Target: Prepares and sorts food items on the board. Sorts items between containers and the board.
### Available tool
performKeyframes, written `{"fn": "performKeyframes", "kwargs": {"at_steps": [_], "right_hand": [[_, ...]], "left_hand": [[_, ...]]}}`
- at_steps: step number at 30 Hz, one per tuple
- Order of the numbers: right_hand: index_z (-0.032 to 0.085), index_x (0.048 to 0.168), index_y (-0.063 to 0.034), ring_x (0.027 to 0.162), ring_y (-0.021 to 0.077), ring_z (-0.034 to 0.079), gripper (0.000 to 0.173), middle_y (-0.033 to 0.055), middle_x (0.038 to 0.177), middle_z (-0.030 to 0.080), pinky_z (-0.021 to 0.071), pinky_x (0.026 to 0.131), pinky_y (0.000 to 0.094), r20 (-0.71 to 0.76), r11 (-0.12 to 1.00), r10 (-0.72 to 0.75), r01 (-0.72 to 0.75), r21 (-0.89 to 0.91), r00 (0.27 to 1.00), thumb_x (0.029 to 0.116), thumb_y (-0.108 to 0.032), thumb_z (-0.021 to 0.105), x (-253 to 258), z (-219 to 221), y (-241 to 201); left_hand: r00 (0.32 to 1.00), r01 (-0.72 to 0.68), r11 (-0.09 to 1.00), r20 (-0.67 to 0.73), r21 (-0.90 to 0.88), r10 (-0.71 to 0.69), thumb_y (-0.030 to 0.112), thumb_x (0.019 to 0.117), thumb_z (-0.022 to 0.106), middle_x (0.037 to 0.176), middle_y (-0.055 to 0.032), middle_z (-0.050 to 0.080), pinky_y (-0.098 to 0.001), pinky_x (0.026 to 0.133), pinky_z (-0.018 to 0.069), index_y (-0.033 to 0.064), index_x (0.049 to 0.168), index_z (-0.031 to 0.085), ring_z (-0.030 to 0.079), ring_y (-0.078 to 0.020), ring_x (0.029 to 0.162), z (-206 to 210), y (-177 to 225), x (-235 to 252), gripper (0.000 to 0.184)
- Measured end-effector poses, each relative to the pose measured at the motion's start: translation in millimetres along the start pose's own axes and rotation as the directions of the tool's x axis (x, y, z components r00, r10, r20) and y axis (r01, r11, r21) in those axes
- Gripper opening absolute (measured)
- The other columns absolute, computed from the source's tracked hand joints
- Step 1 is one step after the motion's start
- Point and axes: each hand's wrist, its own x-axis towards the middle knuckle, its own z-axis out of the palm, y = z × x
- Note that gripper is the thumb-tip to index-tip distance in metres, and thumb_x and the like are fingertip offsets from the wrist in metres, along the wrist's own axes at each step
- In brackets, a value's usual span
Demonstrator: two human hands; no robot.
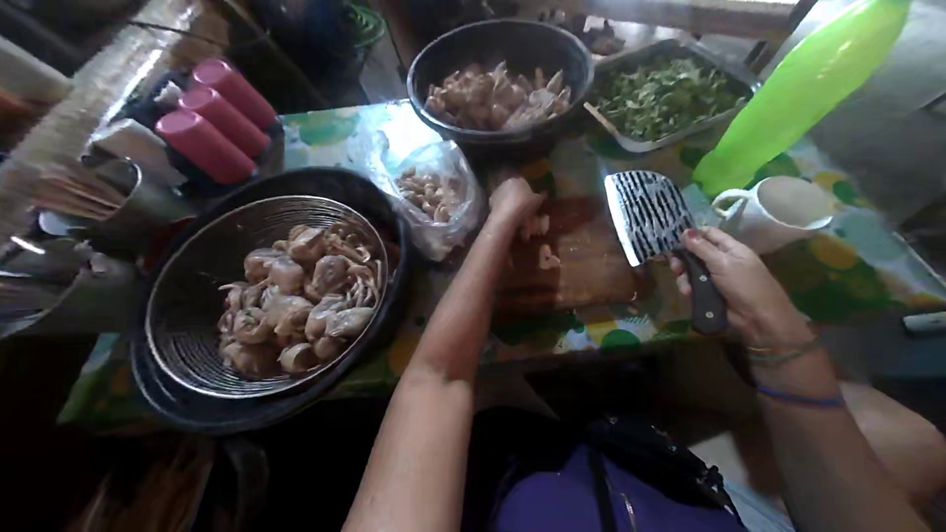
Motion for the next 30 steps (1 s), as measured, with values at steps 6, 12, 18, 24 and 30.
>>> {"fn": "performKeyframes", "kwargs": {"at_steps": [6, 12, 18, 24, 30], "right_hand": [[0.054, 0.119, -0.007, 0.047, 0.0062, 0.057, 0.018, 0.0017, 0.073, 0.061, 0.0505, 0.042, 0.0178, -0.01, 0.995, 0.007, -0.006, 0.1, 1.0, 0.1107, -0.019, 0.043, -6.2, -6.0, 16.3], [0.053, 0.126, -0.0058, 0.048, 0.0063, 0.057, 0.02, 0.0012, 0.077, 0.061, 0.0528, 0.044, 0.0197, 0.038, 0.995, -0.094, 0.095, -0.023, 0.995, 0.1095, -0.016, 0.046, -14.5, -1.1, 18.8], [0.054, 0.126, -0.0043, 0.05, 0.0053, 0.059, 0.023, 0.0009, 0.08, 0.061, 0.0544, 0.046, 0.02, 0.08, 0.944, -0.262, 0.273, -0.187, 0.962, 0.1073, -0.018, 0.051, -15.2, -1.6, 19.6], [0.066, 0.132, -0.0033, 0.083, 0.0337, 0.07, 0.04, 0.0217, 0.114, 0.07, 0.0556, 0.071, 0.0561, 0.316, 0.416, -0.593, 0.618, -0.668, 0.74, 0.1019, -0.028, 0.06, -13.7, 1.6, 19.8], [0.069, 0.132, -0.0116, 0.093, 0.0492, 0.069, 0.033, 0.0252, 0.111, 0.071, 0.0499, 0.071, 0.0692, 0.417, 0.17, -0.642, 0.65, -0.741, 0.644, 0.0999, -0.018, 0.062, -9.9, 23.1, 15.3]], "left_hand": [[0.991, -0.064, 0.995, 0.125, 0.078, 0.054, 0.034, 0.1004, 0.062, 0.117, -0.0255, 0.067, -0.0644, 0.094, 0.0503, -0.0006, 0.123, 0.066, 0.065, -0.0411, 0.111, -2.3, -0.2, 22.0, 0.041], [0.851, -0.517, 0.856, -0.092, 0.022, 0.517, 0.006, 0.0971, 0.065, 0.119, -0.023, 0.066, -0.055, 0.104, 0.0493, 0.0006, 0.112, 0.073, 0.063, -0.0378, 0.116, 9.1, -33.2, -37.5, 0.017], [0.767, -0.583, 0.813, -0.328, 0.005, 0.552, 0.011, 0.1003, 0.065, 0.14, -0.0191, 0.062, -0.0522, 0.114, 0.0441, 0.01, 0.123, 0.074, 0.051, -0.0365, 0.139, 32.7, -75.1, -118.5, 0.024], [0.851, -0.087, 0.996, -0.519, 0.01, 0.079, 0.007, 0.1046, 0.055, 0.131, -0.0257, 0.065, -0.0548, 0.108, 0.0471, -0.0033, 0.13, 0.067, 0.062, -0.0422, 0.125, 30.4, -107.5, -131.5, 0.029], [0.83, -0.159, 0.987, -0.537, 0.027, 0.148, 0.005, 0.1026, 0.058, 0.137, -0.0294, 0.059, -0.0586, 0.109, 0.0446, -0.0049, 0.133, 0.061, 0.055, -0.0486, 0.13, 29.2, -109.1, -116.5, 0.033]]}}
